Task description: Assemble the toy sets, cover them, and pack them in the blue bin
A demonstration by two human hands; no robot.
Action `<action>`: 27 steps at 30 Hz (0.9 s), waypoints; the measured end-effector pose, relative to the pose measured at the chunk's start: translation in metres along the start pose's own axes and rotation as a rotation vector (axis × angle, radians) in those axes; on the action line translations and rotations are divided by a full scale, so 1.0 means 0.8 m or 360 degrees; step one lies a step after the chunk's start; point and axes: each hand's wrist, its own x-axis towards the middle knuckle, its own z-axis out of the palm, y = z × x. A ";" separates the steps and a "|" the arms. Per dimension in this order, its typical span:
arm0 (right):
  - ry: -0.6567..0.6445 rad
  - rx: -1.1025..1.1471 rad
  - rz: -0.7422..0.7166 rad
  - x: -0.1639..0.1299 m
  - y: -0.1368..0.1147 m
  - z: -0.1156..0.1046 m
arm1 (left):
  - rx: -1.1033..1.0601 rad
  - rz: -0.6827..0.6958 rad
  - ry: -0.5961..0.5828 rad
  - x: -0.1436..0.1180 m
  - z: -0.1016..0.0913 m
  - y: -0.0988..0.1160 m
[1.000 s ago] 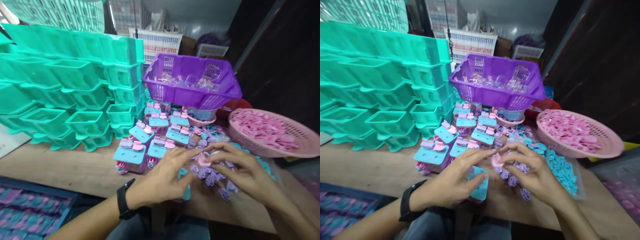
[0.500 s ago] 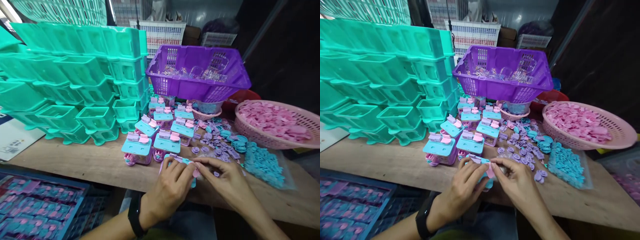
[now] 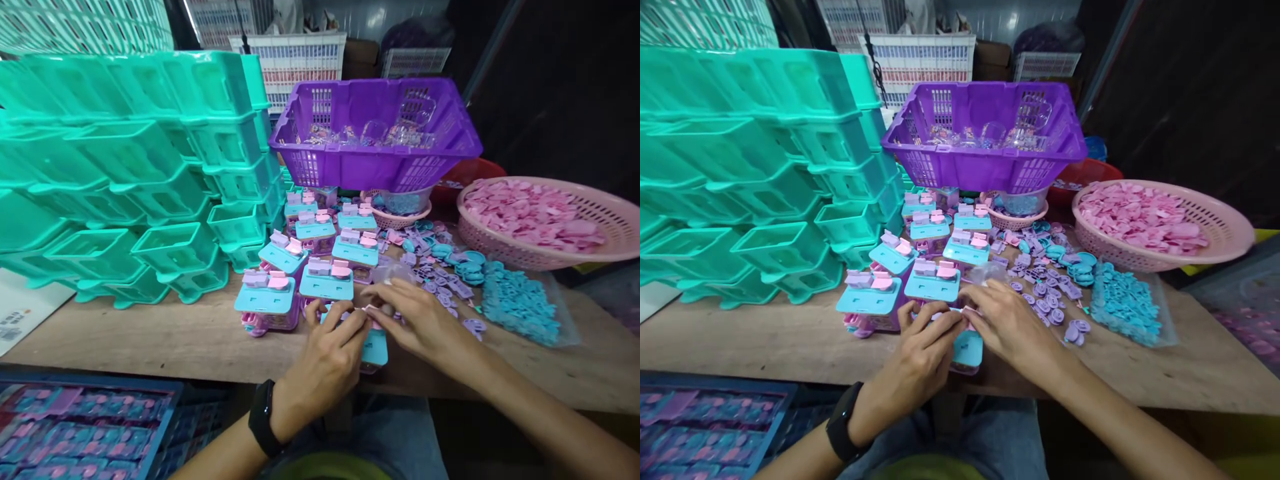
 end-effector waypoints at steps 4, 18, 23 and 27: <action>0.0128 0.0066 0.0177 -0.022 -0.001 0.012 | 0.0019 0.0055 -0.0036 -0.003 -0.005 0.002; -0.0336 -0.0136 0.0054 0.007 -0.005 -0.012 | 0.0142 0.0136 -0.0004 -0.016 0.006 -0.014; -0.0284 0.0046 0.0053 0.008 0.010 -0.015 | -0.0066 0.0065 -0.0081 0.001 -0.004 -0.005; -0.0334 -0.0046 -0.0109 0.015 0.011 -0.014 | -0.0083 0.0057 -0.0127 0.001 -0.005 -0.007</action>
